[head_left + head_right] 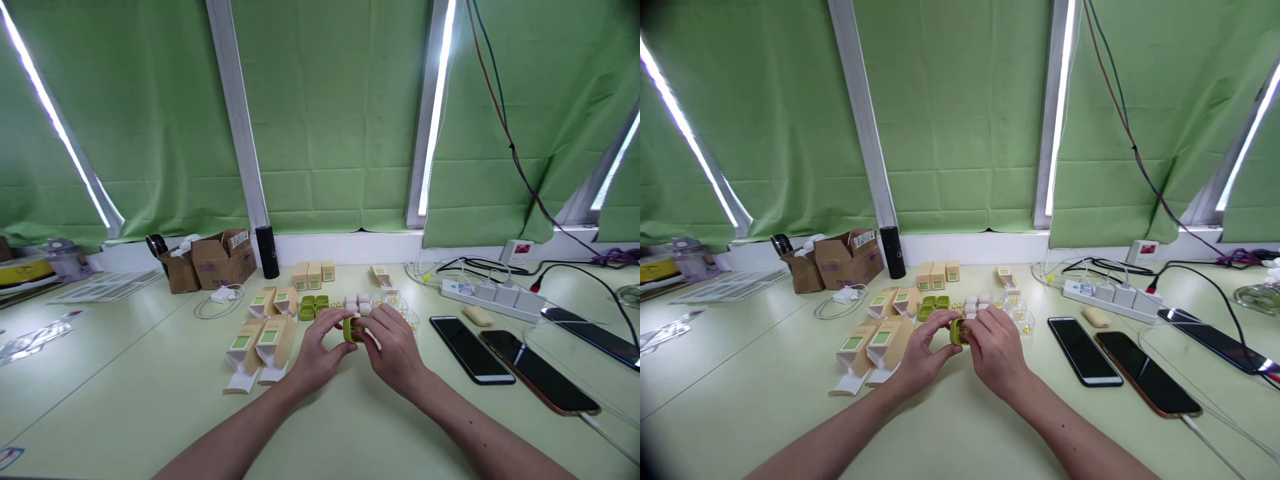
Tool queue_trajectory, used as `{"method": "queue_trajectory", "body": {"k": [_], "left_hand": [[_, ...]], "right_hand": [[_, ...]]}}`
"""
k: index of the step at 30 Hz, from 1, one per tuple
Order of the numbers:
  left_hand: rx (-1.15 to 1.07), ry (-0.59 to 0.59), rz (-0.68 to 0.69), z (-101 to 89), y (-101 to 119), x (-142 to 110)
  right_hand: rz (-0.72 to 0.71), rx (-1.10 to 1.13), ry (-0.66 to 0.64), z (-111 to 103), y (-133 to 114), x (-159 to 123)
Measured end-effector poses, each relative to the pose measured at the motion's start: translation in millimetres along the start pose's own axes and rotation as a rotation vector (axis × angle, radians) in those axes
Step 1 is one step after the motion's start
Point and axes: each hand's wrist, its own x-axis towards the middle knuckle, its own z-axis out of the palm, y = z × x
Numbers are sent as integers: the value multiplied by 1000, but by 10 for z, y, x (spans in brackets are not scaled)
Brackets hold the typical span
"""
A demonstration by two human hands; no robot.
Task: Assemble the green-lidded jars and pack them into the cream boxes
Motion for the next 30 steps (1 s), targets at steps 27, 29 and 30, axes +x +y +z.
{"method": "queue_trajectory", "body": {"k": [27,29,30], "left_hand": [[3,-52,30,-50,-30,27],[13,-37,26,-61,-41,31],[23,-25,20,-67,-52,32]], "right_hand": [[-76,89,-50,-39,61,16],[-74,100,-71,-67,47,20],[-67,106,-78,-80,39,21]]}}
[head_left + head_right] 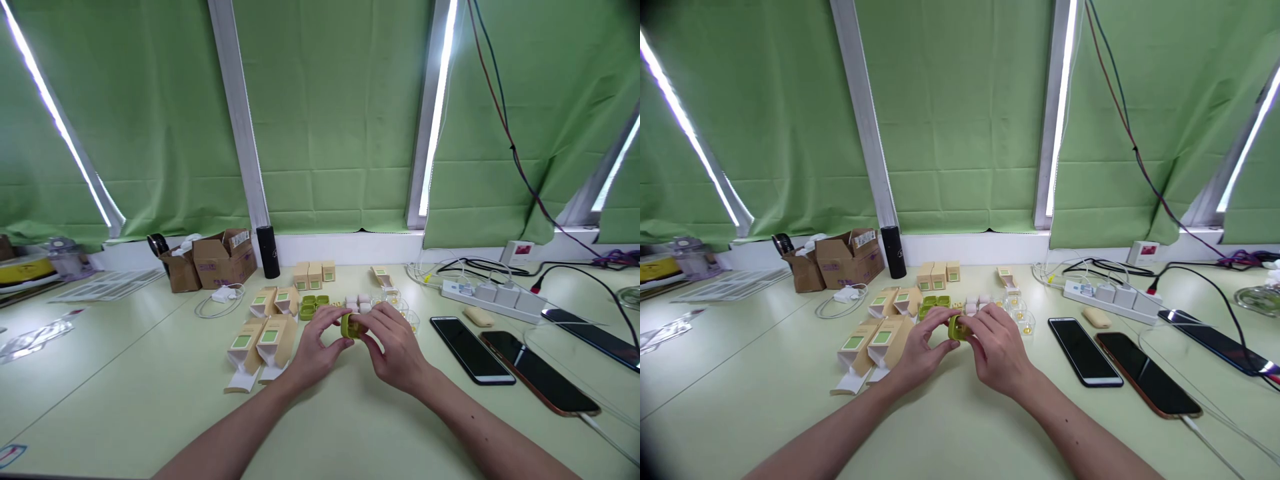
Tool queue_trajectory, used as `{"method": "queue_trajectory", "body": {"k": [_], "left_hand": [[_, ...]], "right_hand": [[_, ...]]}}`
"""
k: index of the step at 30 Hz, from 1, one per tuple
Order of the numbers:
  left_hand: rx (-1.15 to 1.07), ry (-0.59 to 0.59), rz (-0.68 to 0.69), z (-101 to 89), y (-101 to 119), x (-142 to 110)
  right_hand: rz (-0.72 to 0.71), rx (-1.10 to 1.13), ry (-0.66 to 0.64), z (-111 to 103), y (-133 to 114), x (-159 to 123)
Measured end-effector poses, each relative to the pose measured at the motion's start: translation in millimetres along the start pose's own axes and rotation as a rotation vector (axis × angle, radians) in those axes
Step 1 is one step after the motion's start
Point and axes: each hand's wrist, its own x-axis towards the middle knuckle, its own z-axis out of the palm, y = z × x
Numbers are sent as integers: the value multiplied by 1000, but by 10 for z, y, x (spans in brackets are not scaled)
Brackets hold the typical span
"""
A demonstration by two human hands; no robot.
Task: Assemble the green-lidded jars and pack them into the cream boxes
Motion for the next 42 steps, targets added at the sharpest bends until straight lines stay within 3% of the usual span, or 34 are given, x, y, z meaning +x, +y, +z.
{"method": "queue_trajectory", "body": {"k": [5,15,30,42], "left_hand": [[71,55,-23,-16,-62,2],[139,42,34,12,-50,-21],[98,87,25,18,10,-25],[81,86,-154,42,-39,-15]], "right_hand": [[70,26,17,-11,-17,-10],[143,133,-34,123,15,-86],[270,327,-28,140,-47,-74],[312,329,4,178,-37,-91]]}}
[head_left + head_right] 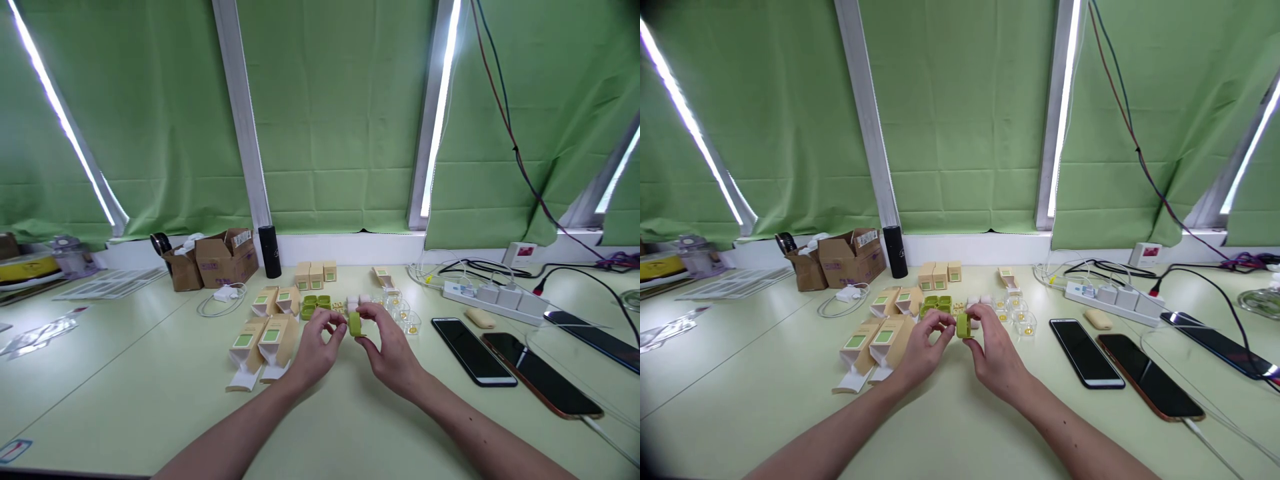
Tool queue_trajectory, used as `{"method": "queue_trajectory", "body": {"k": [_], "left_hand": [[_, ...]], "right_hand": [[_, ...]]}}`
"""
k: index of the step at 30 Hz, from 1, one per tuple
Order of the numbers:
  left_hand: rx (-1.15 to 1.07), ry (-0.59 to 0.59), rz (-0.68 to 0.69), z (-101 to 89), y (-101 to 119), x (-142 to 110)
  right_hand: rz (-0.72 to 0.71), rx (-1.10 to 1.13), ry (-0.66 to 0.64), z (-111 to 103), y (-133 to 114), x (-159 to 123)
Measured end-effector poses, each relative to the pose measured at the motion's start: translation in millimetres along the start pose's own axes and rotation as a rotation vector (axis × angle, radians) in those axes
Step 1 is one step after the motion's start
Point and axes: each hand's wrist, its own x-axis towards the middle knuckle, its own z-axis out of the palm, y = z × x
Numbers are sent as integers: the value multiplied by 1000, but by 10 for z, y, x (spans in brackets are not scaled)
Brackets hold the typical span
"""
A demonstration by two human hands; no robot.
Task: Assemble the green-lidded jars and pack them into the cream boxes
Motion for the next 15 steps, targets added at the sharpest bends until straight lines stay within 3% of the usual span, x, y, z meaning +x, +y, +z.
{"method": "queue_trajectory", "body": {"k": [15], "left_hand": [[-73,-63,-97,19,20,5]], "right_hand": [[-46,-26,-27,35,46,-28]]}}
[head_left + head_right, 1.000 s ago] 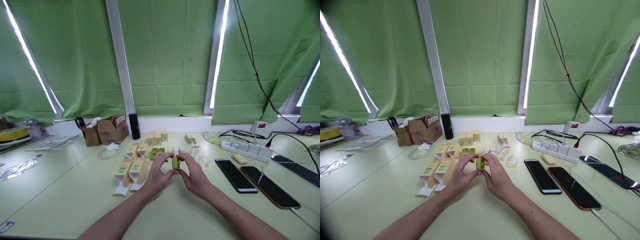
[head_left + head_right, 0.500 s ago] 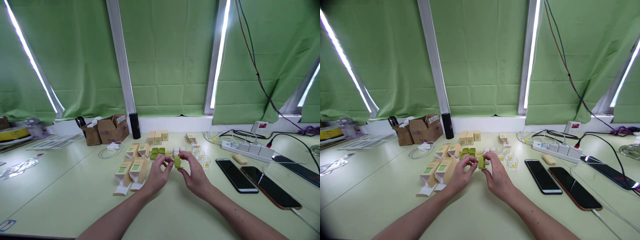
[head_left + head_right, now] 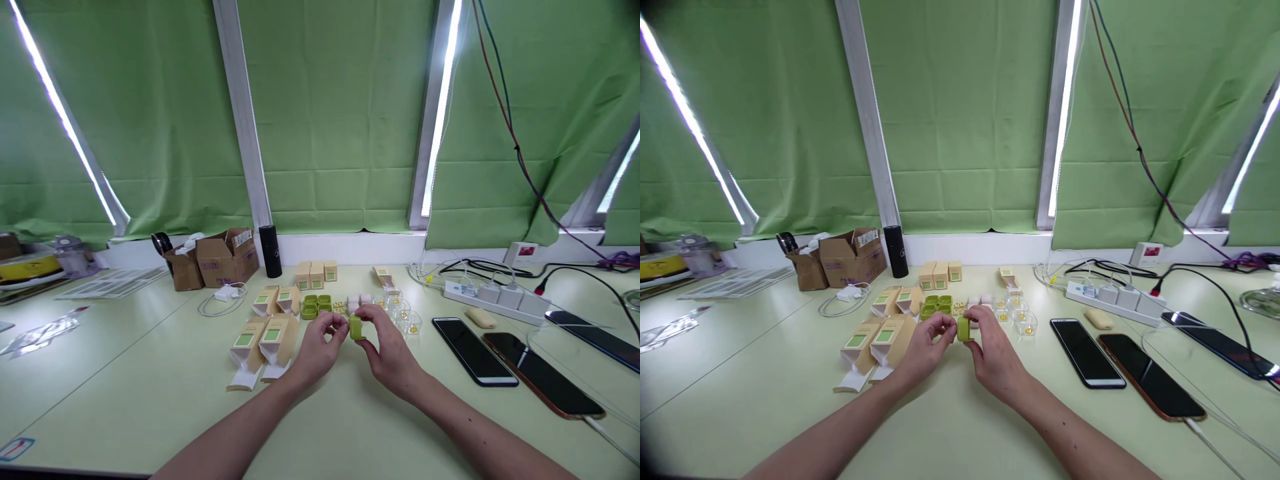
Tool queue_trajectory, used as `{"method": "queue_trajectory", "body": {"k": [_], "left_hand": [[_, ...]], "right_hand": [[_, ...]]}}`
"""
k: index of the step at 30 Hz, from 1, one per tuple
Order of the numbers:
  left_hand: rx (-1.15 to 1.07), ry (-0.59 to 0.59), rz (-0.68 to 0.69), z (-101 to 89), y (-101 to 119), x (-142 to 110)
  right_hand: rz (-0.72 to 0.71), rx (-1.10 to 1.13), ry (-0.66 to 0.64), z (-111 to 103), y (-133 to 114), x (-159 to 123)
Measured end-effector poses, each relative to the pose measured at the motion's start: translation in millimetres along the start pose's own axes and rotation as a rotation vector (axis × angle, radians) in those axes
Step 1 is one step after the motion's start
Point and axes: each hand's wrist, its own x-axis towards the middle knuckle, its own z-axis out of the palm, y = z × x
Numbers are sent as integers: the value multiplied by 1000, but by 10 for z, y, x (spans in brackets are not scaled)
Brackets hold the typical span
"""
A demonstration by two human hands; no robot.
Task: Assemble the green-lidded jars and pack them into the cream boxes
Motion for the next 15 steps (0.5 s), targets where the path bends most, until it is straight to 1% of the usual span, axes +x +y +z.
{"method": "queue_trajectory", "body": {"k": [7,15], "left_hand": [[-27,9,-45,-13,40,-5],[-56,23,-59,-8,60,-4]], "right_hand": [[17,3,-2,9,-6,8],[36,10,-5,8,-12,15]]}}
